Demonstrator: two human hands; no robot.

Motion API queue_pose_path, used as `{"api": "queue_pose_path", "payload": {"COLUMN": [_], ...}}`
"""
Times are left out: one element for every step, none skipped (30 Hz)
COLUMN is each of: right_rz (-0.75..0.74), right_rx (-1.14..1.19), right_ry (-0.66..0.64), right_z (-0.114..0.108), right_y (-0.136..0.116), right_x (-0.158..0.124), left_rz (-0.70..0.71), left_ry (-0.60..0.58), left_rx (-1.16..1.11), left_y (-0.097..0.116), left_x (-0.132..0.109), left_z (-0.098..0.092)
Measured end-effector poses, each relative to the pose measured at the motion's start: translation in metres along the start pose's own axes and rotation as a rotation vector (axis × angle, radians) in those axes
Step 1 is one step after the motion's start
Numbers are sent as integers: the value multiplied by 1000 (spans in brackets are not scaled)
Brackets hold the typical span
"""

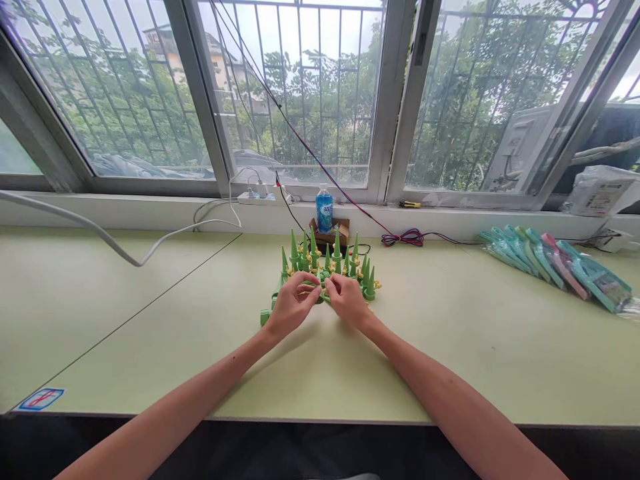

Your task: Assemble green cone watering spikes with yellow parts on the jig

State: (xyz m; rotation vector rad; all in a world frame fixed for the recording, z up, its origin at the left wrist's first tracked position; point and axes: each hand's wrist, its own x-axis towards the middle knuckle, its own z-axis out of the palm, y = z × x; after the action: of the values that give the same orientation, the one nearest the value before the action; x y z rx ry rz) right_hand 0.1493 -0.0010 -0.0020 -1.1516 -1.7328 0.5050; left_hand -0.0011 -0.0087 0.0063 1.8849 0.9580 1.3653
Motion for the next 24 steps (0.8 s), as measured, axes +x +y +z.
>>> {"api": "queue_pose_path", "payload": {"right_rz": [1, 0, -2, -5, -8, -10, -10, -8, -6, -6, -8, -13, -18, -19, -15, -8, 3, 12, 19, 22, 23, 22, 19, 15], "right_rx": [2, 4, 4, 2, -2, -6, -8, -8, -7, -6, -7, -8, -10, -11, -8, -2, 7, 15, 22, 26, 27, 27, 25, 21], "right_ry": [0, 2, 4, 8, 13, 17, 18, 18, 17, 17, 18, 22, 26, 28, 27, 24, 18, 14, 10, 7, 5, 4, 2, 2], "right_z": [0, 0, 0, 0, 0, 0, 0, 0, 0, -1, -1, -1, -1, -1, 0, 0, 0, 0, 0, 0, 0, 0, 0, 0], "right_y": [0, 0, 0, 0, 0, 1, 1, 1, 1, 1, 1, 1, 1, 1, 1, 1, 1, 1, 1, 1, 1, 1, 0, 0], "right_x": [0, 0, 0, 0, 0, 1, 1, 1, 1, 1, 1, 1, 1, 1, 1, 0, 0, 0, 0, 0, 0, 0, 0, 0], "left_rz": [6, 14, 24, 36, 52, 69, 86, 100, 112, 122, 131, 142, 154, 167, 176, 181, 182, 178, 170, 160, 149, 137, 125, 115], "left_ry": [-5, -8, -12, -15, -19, -23, -26, -29, -32, -34, -38, -42, -46, -49, -48, -46, -44, -41, -38, -37, -35, -32, -28, -24], "left_rx": [3, 7, 11, 14, 17, 19, 21, 25, 30, 40, 52, 67, 79, 90, 96, 96, 92, 83, 75, 67, 59, 52, 45, 38], "left_y": [0, 0, -1, -1, -2, -2, -3, -3, -4, -4, -4, -4, -5, -5, -5, -5, -5, -4, -4, -4, -4, -4, -4, -5], "left_x": [0, 0, -1, -1, -1, -1, -1, -2, -2, -2, -2, -2, -2, -2, -2, -2, -2, -2, -2, -2, -2, -1, -1, -1], "left_z": [0, 0, 0, 0, 0, 0, 0, 0, 1, 1, 1, 0, 0, 0, 0, 0, 0, -1, -1, -1, -1, -1, 0, 0]}}
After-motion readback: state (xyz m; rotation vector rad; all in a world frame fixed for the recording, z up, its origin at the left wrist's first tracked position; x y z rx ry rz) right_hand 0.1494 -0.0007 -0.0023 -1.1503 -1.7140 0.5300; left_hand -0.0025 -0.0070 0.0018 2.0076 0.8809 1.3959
